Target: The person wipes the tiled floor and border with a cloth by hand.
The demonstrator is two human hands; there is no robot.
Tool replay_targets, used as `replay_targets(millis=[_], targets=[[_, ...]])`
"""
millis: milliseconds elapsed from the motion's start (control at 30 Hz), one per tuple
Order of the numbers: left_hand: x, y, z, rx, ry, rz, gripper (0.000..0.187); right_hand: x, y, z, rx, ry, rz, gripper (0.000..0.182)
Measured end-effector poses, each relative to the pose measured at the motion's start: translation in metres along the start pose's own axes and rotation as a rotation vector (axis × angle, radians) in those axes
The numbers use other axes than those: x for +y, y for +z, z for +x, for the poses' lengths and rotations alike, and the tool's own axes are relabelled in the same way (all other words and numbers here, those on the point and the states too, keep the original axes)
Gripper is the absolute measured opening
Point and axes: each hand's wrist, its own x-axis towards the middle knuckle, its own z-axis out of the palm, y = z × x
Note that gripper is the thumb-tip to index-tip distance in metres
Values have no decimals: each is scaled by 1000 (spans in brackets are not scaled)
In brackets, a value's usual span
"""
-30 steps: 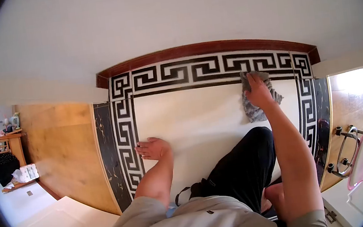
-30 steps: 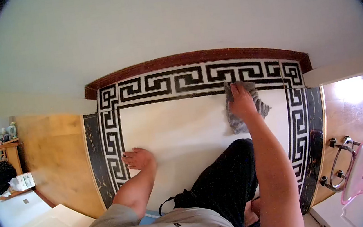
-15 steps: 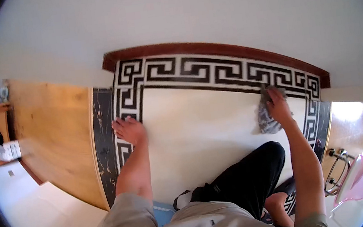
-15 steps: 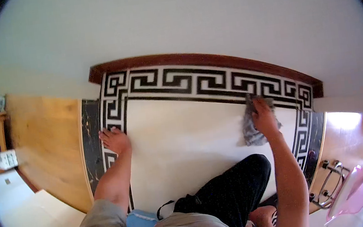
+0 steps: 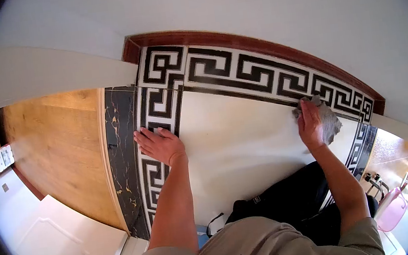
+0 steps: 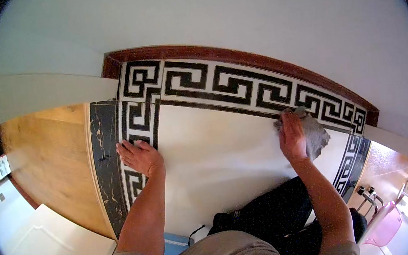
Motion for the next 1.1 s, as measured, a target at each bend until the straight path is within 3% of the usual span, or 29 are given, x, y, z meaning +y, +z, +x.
replay_targets(millis=[233, 367, 433, 533, 800, 1033, 1100], targets=[[-3, 1, -1, 9, 20, 7, 57, -105, 61, 67, -40, -221, 59, 52], [-2, 0, 1, 19, 13, 23, 57, -193, 97, 130, -77, -200, 92, 52], [-2, 2, 1, 14, 5, 19, 57, -228, 111, 154, 9, -234, 140, 51], [-2, 5, 1, 83, 27, -69, 55, -235, 107, 168, -136, -226, 108, 52], [-5, 4, 1, 41, 30, -23, 57, -163, 71, 126, 30, -186, 160, 54], [-2, 0, 2, 34, 8, -64, 57, -220, 103, 152, 122, -242, 235, 50], [-3, 1, 1, 48, 16, -52, 58, -235, 102, 161, 65, -194, 216, 48]])
